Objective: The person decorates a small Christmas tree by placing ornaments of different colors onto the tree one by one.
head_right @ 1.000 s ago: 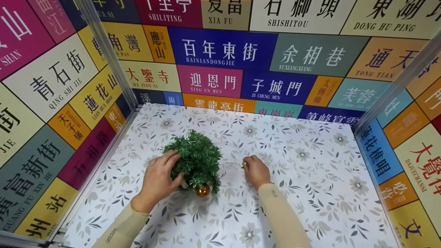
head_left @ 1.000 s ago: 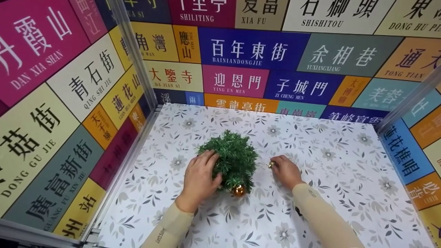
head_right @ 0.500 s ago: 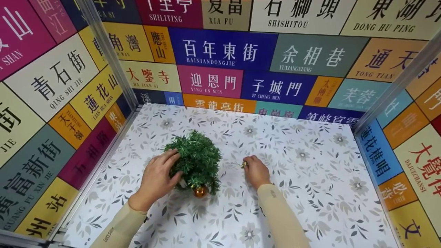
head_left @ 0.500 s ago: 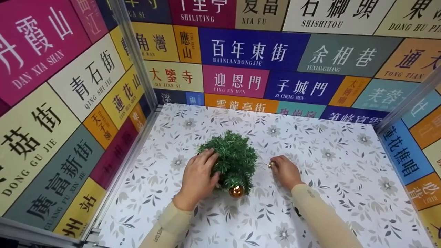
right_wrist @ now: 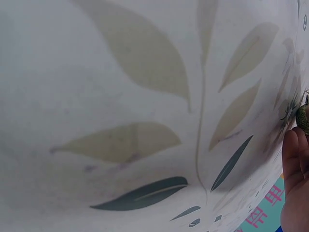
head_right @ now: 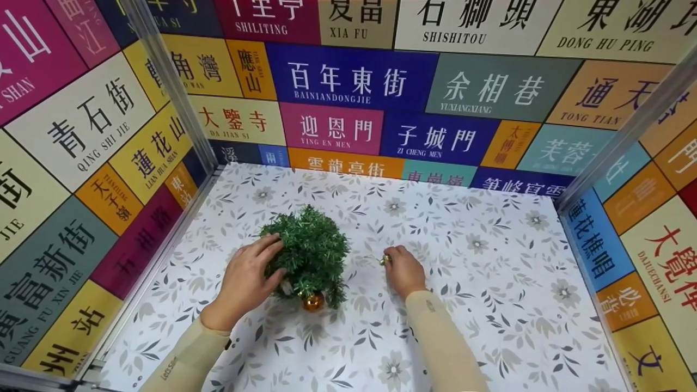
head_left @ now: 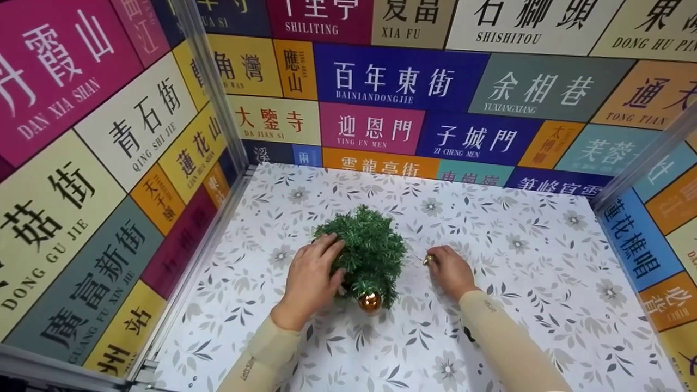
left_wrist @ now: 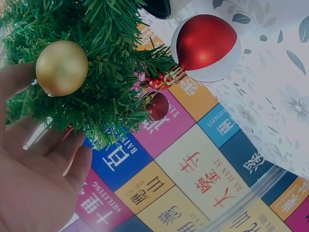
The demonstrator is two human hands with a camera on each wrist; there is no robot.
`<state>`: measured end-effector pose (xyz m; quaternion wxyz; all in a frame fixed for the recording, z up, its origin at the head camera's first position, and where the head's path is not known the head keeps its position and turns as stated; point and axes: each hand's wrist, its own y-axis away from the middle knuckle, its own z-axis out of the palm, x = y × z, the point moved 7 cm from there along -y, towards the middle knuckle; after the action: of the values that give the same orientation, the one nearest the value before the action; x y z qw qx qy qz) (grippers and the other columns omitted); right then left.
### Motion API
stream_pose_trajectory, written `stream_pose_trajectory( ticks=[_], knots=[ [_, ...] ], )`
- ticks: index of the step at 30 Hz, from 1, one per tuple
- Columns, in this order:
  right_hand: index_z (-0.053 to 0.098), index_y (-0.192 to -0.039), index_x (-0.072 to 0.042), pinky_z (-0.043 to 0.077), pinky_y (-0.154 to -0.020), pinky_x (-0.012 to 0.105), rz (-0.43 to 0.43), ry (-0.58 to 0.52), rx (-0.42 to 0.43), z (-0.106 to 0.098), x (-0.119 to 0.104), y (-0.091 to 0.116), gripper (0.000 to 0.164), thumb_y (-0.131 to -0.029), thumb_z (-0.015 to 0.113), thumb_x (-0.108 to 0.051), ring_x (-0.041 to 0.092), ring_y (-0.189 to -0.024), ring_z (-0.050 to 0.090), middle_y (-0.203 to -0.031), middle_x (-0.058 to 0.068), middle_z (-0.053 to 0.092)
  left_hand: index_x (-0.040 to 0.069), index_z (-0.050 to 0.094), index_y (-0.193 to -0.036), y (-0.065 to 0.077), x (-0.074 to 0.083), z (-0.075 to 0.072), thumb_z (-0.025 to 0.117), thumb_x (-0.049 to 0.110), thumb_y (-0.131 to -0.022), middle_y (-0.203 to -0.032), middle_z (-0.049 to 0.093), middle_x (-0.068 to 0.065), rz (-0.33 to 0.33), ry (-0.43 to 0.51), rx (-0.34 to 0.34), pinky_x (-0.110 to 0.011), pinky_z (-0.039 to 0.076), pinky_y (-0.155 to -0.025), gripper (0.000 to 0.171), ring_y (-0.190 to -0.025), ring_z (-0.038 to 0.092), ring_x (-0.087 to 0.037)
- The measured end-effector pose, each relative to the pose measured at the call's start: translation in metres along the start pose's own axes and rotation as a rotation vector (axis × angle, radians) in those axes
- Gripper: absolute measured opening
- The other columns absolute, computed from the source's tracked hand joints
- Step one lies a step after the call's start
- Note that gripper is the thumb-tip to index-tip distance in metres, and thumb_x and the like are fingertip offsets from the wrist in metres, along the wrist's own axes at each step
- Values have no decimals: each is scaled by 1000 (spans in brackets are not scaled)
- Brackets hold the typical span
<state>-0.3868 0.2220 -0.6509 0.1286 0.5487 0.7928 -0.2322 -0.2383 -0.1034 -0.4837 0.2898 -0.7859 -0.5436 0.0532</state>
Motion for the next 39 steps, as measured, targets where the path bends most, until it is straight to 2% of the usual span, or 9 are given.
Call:
stream_pose_trajectory(
  ticks=[9,19,33,39],
  knots=[
    [66,-121,-11,50,-92,47,5,15,-2,2,1,0,27,-95,68,-15,28,-104,63,-117,4,61,12,57,-140,-1,-3,2,73,24,-91,-145,51,-10,-17,20,-13,-46,40,-105,53,-134,47,-28],
    [65,-122,-10,50,-92,48,-3,9,-7,1,0,1,28,-94,67,-12,29,-104,63,-116,5,61,12,58,-139,-3,-7,1,74,20,-89,-144,52,-11,-17,42,9,-47,41,-104,53,-132,49,-29],
    [65,-122,-11,50,-92,48,10,10,-10,0,0,1,27,-95,67,-15,28,-105,62,-118,5,61,13,59,-139,-8,-18,4,73,17,-90,-144,53,-10,-18,113,-22,-45,40,-106,51,-129,51,-29],
    [65,-122,-10,49,-92,48,15,16,-15,0,-1,1,27,-95,67,-15,29,-106,62,-118,7,61,13,61,-138,-11,-21,5,74,16,-89,-144,53,-11,-12,116,-27,-46,39,-106,50,-127,52,-30]
  ],
)
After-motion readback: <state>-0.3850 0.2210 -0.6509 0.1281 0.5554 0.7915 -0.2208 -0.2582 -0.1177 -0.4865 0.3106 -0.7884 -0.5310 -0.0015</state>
